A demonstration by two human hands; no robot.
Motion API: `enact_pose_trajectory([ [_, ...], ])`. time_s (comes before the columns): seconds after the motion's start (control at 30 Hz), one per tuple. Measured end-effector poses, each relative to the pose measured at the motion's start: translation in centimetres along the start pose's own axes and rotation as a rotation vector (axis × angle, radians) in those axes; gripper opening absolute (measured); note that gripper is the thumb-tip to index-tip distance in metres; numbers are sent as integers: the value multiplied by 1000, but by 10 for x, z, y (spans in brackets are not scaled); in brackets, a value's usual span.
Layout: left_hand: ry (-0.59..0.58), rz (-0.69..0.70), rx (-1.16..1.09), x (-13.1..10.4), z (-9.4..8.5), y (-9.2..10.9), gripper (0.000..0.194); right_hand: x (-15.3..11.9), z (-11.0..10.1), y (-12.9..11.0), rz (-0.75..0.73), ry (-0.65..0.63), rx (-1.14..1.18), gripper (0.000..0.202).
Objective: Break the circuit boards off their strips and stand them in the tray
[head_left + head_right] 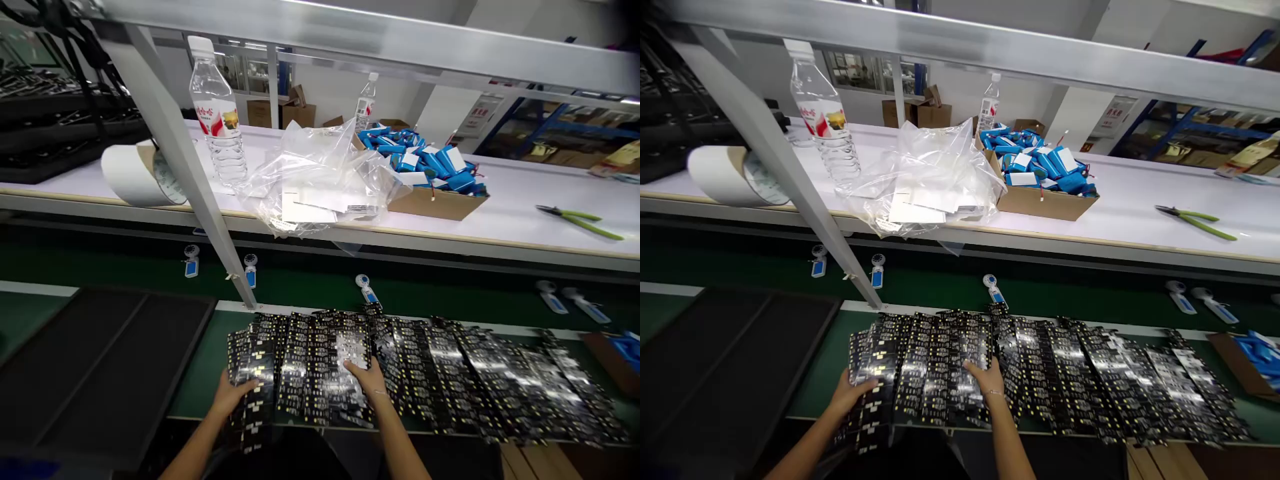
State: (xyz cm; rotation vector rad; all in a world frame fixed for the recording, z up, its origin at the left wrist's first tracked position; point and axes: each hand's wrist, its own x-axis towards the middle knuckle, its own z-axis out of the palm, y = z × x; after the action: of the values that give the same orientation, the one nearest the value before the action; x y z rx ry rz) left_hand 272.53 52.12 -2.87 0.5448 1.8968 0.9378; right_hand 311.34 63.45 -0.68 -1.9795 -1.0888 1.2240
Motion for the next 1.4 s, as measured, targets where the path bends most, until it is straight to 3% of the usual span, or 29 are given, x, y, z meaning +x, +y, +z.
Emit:
enact_pose_trajectory([
  [0.2, -143, -40, -114, 4, 11, 5, 56, -1, 9, -9, 80, -130, 216, 65],
  [0.37, -162, -51, -187, 12, -16, 8, 55, -1, 18, -6, 157, -202, 318, 65],
  [0.5, -147, -87, -213, 9, -70, 18, 53, -1, 21, 3, 211, -226, 321, 70],
  [0.7, -39, -122, -186, -7, -183, 28, 45, 1, 16, 9, 287, -242, 242, 81],
  [0.8, 31, -99, -111, 3, -231, 35, 48, 4, 15, 9, 312, -245, 188, 79],
  [0.93, 82, -85, 42, 38, -273, 50, 59, 2, 16, 3, 384, -111, 128, 81],
  [1.03, 205, -37, 183, 56, -291, 62, 81, -4, 17, -3, 359, -95, 97, 79],
  [1.13, 310, 65, 262, 54, -276, 67, 95, -9, 20, -6, 274, -149, 55, 72],
  [1.2, 268, 119, 271, 44, -237, 65, 85, -9, 22, -5, 231, -134, 15, 73],
  [1.3, 51, 124, 260, 29, -139, 56, 62, -4, 24, -2, 164, -122, -58, 77],
  [1.4, -109, 55, 229, 23, -37, 49, 66, 1, 25, -2, 74, -71, -182, 88],
])
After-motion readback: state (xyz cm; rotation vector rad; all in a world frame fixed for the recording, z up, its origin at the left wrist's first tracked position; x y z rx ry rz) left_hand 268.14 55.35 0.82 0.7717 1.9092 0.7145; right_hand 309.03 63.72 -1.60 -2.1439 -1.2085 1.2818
